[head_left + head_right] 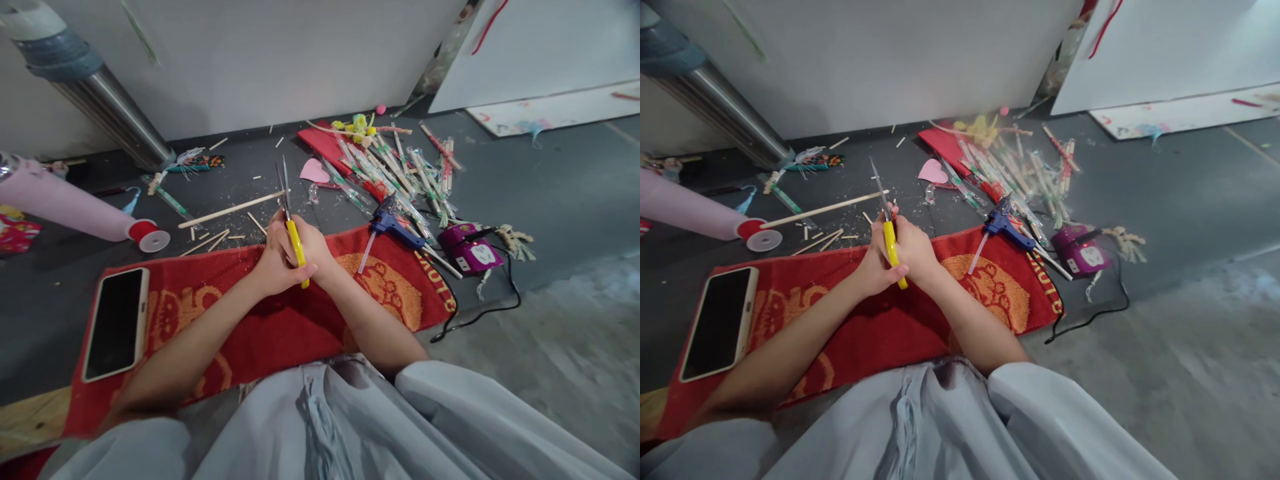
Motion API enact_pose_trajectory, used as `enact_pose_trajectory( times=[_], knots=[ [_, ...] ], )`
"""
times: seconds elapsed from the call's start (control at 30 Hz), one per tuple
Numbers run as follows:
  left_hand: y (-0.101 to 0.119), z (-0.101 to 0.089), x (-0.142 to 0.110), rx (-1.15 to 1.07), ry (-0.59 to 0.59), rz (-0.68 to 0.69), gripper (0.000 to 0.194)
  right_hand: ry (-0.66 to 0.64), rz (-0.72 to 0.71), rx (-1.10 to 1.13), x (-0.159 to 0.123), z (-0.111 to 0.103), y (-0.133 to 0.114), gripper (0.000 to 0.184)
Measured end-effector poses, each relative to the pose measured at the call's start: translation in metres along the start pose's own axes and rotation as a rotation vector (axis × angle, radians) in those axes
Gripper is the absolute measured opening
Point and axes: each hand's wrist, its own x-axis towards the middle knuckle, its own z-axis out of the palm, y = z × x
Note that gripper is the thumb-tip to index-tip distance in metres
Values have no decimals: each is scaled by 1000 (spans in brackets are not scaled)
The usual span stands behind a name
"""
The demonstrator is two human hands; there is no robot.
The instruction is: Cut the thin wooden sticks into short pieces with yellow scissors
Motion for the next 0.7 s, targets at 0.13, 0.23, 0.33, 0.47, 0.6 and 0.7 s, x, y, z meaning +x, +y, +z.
enact_pose_trajectory(
  times=[0.13,0.23,0.33,0.47,0.6,0.7],
  knots=[
    [14,-9,4,42,-128,-82,105,-3,8,-14,1,-1,1,33],
    [26,-16,9,101,-187,-126,100,-4,26,-1,2,-3,0,38],
    [39,-22,15,188,-260,-150,87,-4,40,1,3,-3,3,40],
    [59,-29,21,341,-334,-176,74,5,31,24,5,0,8,41],
    [80,-41,21,473,-392,-208,62,-2,22,88,4,1,8,40],
    [99,-53,21,587,-433,-241,62,-20,9,92,2,-1,4,41]
  ],
)
